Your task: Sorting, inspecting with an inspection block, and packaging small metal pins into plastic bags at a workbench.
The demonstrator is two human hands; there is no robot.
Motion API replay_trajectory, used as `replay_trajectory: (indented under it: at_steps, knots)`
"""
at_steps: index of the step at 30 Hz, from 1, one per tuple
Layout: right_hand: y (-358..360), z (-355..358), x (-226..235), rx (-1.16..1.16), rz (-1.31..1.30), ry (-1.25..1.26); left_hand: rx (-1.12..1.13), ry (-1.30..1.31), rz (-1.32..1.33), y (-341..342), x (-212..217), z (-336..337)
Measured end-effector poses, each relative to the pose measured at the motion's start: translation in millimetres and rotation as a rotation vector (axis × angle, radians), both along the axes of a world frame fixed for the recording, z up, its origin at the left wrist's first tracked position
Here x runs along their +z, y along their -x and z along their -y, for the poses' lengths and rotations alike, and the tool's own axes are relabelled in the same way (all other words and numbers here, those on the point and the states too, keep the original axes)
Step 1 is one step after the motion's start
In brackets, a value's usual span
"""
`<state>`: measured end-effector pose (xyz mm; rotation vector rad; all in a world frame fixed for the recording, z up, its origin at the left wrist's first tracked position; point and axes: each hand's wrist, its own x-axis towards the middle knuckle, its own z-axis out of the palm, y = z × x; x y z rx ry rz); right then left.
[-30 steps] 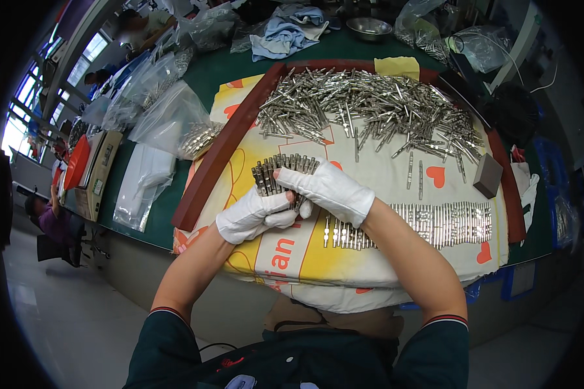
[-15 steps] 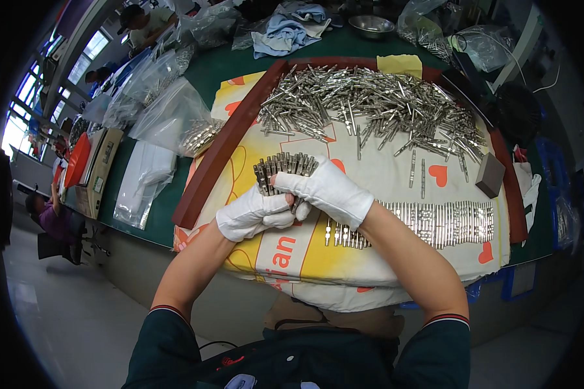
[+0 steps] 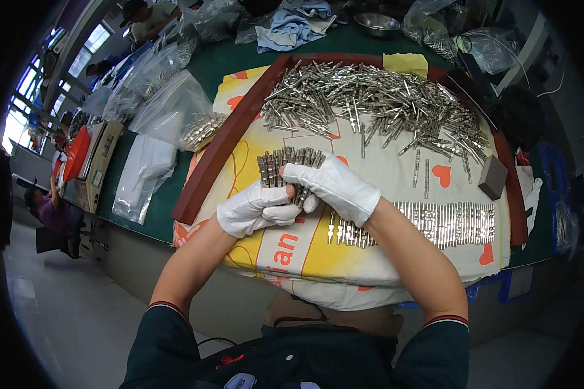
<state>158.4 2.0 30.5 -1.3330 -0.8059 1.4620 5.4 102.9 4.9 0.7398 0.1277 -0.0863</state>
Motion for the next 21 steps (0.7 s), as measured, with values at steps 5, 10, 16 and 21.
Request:
replay_trajectory:
  at_steps: [5,10,16,21]
  knots:
    - [0,-1,-6,-0.006,-0.011,-0.018,-0.007,-0.005,0.004,1,1,-1]
    - [1,0,-3,0.007,-0.051,-0.029,0.004,-0.020,-0.025,1,0,0]
    - [11,1,2,-0.011,-0.042,-0.071,0.043,-0.284,-0.085,2,4,4]
    - [10,1,-5,-0.061,-0.007,-0.075,0.038,-0.299,-0.124,-3,3,6]
